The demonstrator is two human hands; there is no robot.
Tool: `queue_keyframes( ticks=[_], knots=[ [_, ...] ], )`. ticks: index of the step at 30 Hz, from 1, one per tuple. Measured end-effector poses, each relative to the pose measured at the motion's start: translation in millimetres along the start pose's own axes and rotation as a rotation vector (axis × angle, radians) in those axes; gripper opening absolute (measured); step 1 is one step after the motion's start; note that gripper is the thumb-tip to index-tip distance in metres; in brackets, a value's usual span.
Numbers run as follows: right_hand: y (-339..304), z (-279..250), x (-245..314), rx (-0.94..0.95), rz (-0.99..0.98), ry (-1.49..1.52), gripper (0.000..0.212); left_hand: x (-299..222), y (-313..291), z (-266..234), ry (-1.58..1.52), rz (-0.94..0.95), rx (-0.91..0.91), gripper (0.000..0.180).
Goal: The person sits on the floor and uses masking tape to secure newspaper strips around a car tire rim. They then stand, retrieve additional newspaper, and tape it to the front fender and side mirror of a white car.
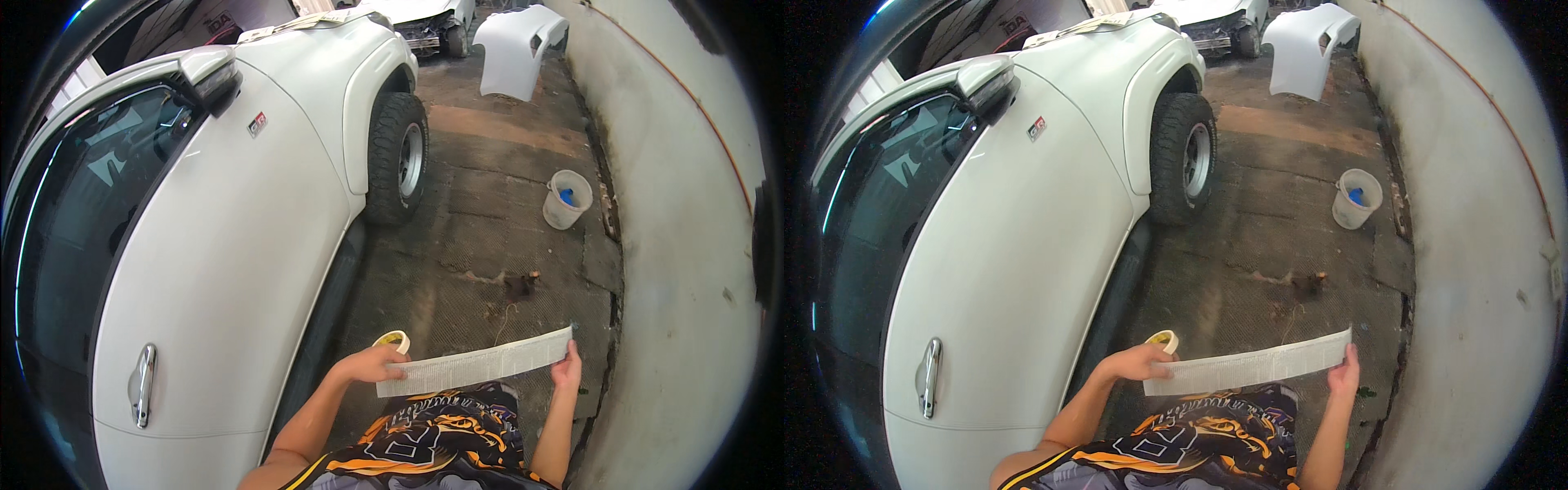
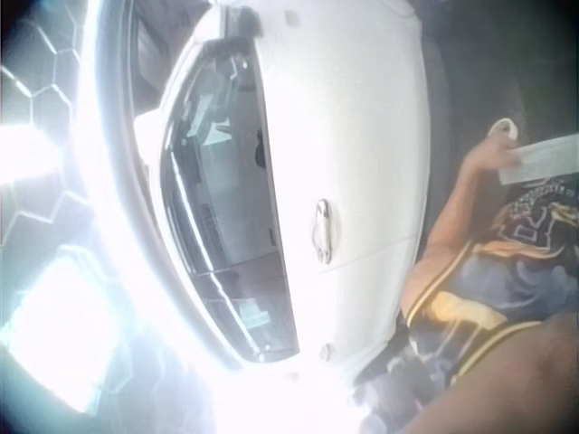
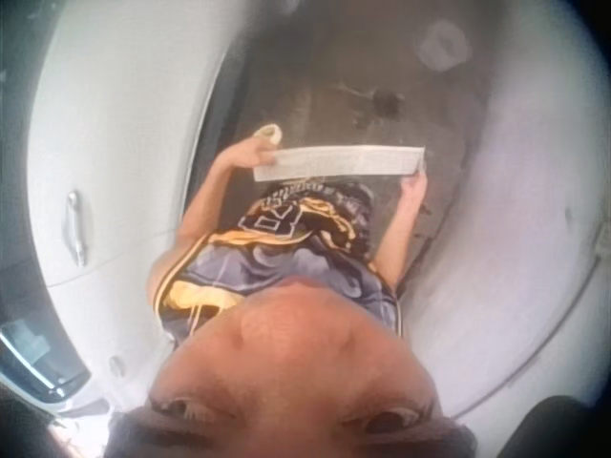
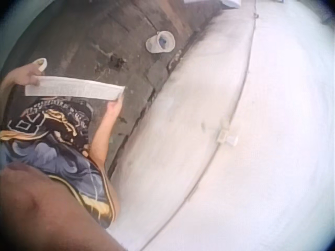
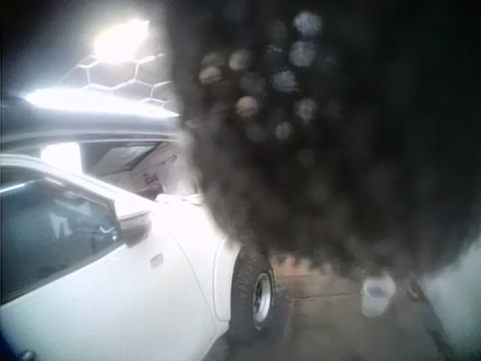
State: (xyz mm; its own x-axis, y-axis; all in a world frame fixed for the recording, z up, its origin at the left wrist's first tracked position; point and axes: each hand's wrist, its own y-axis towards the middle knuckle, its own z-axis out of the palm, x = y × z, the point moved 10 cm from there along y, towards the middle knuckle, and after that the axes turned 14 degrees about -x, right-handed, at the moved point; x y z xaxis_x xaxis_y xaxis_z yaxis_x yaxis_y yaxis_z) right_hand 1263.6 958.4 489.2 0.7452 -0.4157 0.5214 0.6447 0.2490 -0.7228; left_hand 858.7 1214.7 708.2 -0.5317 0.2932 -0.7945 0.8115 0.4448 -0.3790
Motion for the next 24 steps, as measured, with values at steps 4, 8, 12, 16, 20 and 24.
queue_keyframes(
  ticks=[4,8,12,16,20,24],
  knots=[
    [42.8,78.3,39.1,0.062,-0.070,0.017,0.035,4.9,52.1,-37.3,0.026,-0.018,-0.028,0.032],
    [86.9,171.4,70.7,0.099,-0.014,0.035,0.034,-0.9,99.0,-89.4,0.092,0.037,-0.280,0.041],
    [109.7,334.6,120.5,0.393,-0.174,0.026,0.031,-8.1,141.2,-193.0,-0.270,-0.073,-0.901,0.071],
    [87.9,524.8,118.3,0.701,-0.176,-0.045,0.029,-66.0,182.0,-262.0,-0.626,0.132,-1.132,0.086],
    [22.7,647.3,67.4,0.905,-0.329,-0.448,0.035,-117.7,238.0,-295.5,-0.694,0.270,-1.147,0.100],
    [-38.7,691.5,-24.8,1.153,-0.290,-0.898,0.024,-124.4,284.0,-308.3,-0.699,0.251,-1.121,0.100]
  ],
)
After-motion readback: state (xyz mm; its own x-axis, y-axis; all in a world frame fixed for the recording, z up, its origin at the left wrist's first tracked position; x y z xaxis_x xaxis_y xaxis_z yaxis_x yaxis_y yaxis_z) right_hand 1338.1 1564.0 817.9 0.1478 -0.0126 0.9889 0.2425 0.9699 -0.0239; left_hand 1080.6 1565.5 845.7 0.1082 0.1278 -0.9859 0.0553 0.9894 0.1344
